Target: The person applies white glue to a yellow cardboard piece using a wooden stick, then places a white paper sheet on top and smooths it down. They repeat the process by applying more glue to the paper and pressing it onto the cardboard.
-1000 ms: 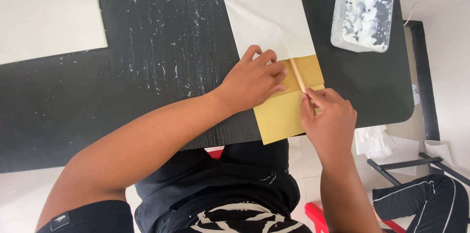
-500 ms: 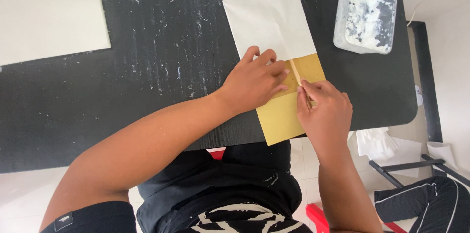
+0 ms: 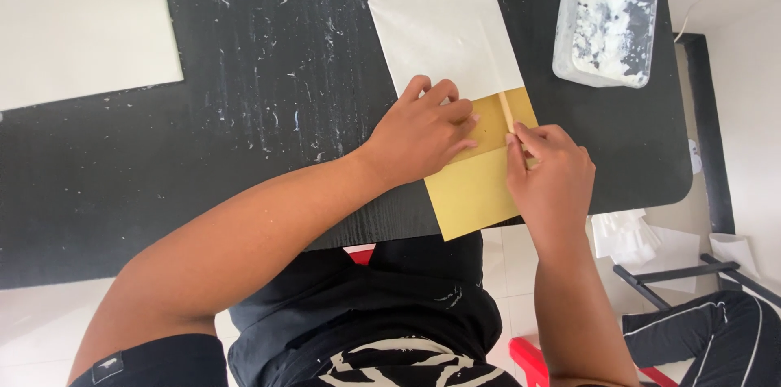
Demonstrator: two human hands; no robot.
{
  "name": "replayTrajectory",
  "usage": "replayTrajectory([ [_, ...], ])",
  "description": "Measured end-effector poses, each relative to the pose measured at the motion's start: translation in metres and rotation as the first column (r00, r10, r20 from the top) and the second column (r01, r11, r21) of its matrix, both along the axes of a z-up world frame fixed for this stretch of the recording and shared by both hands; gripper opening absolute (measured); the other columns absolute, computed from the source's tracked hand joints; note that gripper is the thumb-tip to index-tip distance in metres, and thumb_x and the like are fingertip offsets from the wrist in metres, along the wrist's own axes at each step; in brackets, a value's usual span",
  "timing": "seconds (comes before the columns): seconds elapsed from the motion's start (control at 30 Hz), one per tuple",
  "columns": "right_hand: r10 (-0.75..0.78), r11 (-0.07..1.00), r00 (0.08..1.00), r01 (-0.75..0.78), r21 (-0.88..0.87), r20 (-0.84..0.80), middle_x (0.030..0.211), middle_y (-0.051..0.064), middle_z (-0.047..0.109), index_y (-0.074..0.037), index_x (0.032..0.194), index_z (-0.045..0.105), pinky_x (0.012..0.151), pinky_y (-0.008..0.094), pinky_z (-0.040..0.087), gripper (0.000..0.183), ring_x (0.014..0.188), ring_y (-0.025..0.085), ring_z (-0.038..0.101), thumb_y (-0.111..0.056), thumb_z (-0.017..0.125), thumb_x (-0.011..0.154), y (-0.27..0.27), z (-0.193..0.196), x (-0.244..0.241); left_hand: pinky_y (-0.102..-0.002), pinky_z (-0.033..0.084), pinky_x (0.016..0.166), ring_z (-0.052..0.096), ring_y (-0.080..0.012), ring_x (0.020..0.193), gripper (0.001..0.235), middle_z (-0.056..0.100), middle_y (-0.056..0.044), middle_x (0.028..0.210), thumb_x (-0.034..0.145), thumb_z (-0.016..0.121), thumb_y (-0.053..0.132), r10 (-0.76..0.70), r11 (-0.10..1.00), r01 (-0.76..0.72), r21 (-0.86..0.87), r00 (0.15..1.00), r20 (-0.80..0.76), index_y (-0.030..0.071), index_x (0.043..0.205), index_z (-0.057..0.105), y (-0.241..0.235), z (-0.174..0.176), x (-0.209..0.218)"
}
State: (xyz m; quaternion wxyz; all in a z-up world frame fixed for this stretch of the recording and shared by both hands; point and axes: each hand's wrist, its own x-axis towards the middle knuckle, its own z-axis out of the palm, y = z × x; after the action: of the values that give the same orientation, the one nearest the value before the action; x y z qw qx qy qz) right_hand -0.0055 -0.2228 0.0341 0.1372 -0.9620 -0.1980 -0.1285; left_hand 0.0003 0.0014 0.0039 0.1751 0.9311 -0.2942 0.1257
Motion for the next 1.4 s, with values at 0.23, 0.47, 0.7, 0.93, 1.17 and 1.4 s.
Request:
replayTrajectory([
  [0.23,0.093,0.996,0.996,-0.093,-0.013,0.011,0.087,0.005,0.070,-0.010,0.114,0.082,0.068,0.035,0.049,0.017,0.077,0.028,0.072,-0.014,0.075,0.099,0.023,0.001,0.015,-0.043,0.032,0.100,0.051,-0.0222,0.110,0.041,0.071,-0.005,0.103,0.106,0.052,0.041,-0.017,1.000,0.016,0.008,0.999,0.046,0.011,0.103,0.080,-0.001,-0.010,0.003],
  [0.47,0.169,0.986,0.985,-0.169,-0.006,-0.014,0.089,0.005,0.072,-0.014,0.109,0.083,0.071,0.036,0.047,0.018,0.078,0.031,0.071,-0.009,0.073,0.095,0.032,0.001,0.021,-0.037,0.036,0.084,0.050,-0.0220,0.089,0.022,0.065,-0.005,0.086,0.099,0.065,0.027,-0.054,0.998,0.044,0.034,0.924,0.379,0.010,0.089,0.075,-0.005,-0.025,0.003],
  [0.7,0.062,0.987,0.988,-0.039,-0.157,0.142,0.086,0.002,0.070,-0.020,0.111,0.083,0.067,0.037,0.046,0.020,0.073,0.029,0.070,-0.019,0.077,0.092,-0.005,-0.022,0.043,-0.034,0.036,0.075,0.048,-0.0198,0.079,0.018,0.058,-0.005,0.071,0.093,0.069,0.015,-0.074,0.997,0.060,0.050,0.913,0.401,0.010,0.076,0.070,-0.002,-0.016,-0.001],
  [0.93,0.110,0.989,0.994,-0.107,-0.100,0.028,0.088,0.006,0.072,-0.013,0.112,0.083,0.067,0.039,0.047,0.019,0.073,0.033,0.069,-0.015,0.073,0.096,0.020,0.002,0.031,-0.033,0.038,0.075,0.049,-0.0188,0.077,0.022,0.056,-0.004,0.067,0.093,0.071,0.014,-0.094,0.995,0.075,0.061,0.893,0.440,0.011,0.071,0.066,-0.003,-0.017,0.000],
  [1.17,0.178,0.977,0.983,-0.183,-0.111,-0.046,0.087,0.002,0.071,-0.019,0.112,0.083,0.073,0.038,0.048,0.023,0.077,0.029,0.070,-0.010,0.072,0.094,0.016,0.005,0.015,-0.034,0.041,0.076,0.053,-0.0220,0.072,0.018,0.058,-0.008,0.063,0.085,0.076,0.001,-0.148,0.986,0.076,0.148,0.813,0.563,0.008,0.072,0.067,-0.005,-0.016,-0.005],
  [1.4,0.042,0.932,0.997,-0.017,-0.362,0.060,0.087,-0.003,0.063,-0.033,0.111,0.079,0.076,0.040,0.048,0.028,0.082,0.028,0.067,-0.012,0.073,0.094,-0.059,0.022,0.004,-0.033,0.043,0.076,0.051,-0.0207,0.067,0.023,0.054,-0.006,0.059,0.082,0.078,-0.004,-0.198,0.976,0.100,0.195,0.787,0.584,0.008,0.068,0.064,-0.002,-0.009,-0.006],
])
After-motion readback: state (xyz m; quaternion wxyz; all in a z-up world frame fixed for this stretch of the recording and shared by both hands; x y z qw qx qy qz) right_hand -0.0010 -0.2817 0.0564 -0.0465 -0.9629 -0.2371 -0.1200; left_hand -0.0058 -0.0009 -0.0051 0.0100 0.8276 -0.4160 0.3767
